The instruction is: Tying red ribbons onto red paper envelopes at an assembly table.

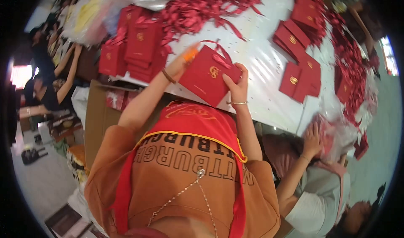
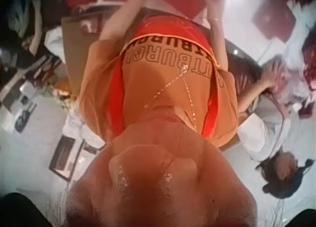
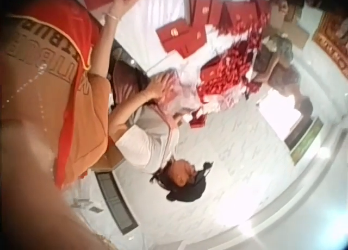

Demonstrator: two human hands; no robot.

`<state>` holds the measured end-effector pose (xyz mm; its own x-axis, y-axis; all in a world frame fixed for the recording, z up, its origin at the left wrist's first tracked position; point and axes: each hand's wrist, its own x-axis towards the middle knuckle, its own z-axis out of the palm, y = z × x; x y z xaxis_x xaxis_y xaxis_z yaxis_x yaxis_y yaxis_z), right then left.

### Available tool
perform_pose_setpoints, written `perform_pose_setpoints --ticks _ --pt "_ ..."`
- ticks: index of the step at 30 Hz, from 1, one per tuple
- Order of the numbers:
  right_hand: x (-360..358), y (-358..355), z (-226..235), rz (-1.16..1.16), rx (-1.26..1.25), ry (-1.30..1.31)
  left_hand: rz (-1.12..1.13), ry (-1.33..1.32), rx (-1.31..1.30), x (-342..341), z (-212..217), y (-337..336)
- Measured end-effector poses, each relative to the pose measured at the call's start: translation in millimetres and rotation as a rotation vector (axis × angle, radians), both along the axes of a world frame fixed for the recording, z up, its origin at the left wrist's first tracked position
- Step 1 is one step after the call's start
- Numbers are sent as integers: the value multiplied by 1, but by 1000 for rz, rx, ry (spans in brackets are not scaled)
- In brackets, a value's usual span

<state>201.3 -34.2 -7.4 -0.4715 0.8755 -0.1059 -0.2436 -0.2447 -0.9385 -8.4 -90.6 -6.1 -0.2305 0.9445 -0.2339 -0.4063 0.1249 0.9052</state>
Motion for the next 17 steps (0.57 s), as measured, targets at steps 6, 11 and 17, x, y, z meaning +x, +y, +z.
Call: perform_pose_setpoints --ticks 6,11,17 --pt "-48 -17 1 -92 -66 -137 51 54 -5 22 24 -69" --pt "-106 -21 14 -124 -50 -33 304 244 -22 -13 27 -103" --pt "-164 -31 47 19 -1 140 276 356 49 -82 65 -118"
